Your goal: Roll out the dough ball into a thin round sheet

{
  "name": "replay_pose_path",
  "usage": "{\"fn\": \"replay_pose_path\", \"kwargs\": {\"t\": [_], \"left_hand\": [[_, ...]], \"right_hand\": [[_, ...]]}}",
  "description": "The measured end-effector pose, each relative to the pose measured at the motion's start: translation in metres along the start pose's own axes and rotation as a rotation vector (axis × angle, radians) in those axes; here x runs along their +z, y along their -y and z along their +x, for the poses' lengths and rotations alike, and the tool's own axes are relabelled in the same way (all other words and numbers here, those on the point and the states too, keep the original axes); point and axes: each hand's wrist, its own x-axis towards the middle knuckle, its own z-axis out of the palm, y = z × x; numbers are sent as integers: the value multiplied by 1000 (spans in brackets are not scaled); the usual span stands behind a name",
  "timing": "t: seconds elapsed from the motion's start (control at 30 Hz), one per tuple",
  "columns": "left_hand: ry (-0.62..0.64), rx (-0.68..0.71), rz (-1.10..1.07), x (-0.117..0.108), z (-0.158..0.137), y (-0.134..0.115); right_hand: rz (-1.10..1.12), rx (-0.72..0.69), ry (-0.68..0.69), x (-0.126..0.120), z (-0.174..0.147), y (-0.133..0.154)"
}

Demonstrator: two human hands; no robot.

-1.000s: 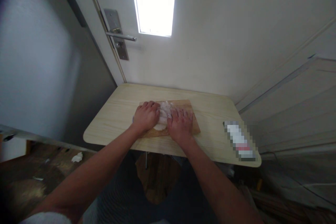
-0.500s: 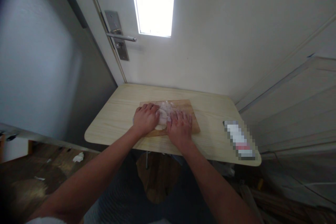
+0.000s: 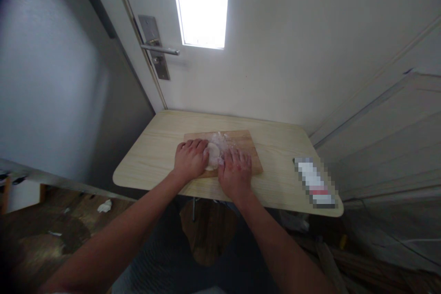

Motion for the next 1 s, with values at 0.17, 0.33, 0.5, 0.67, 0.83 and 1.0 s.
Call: {"fn": "replay_pose_path", "kwargs": {"t": [0.17, 0.33, 0.5, 0.67, 0.83, 1.0], "left_hand": [[-37, 12, 0, 0, -6, 0], [-28, 13, -12, -2, -11, -1], [1, -12, -25, -7, -15, -3], [50, -46, -38, -12, -19, -5], [127, -85, -42, -16, -12, -6], [217, -89, -98, -24, 4, -4]], "right_hand": [[14, -9, -22, -1, -6, 2], [26, -3, -33, -1, -13, 5], [50, 3, -46, -1, -22, 9], [103, -3, -73, -1, -29, 9], [160, -12, -71, -3, -26, 4], [174, -18, -57, -3, -23, 0]]}}
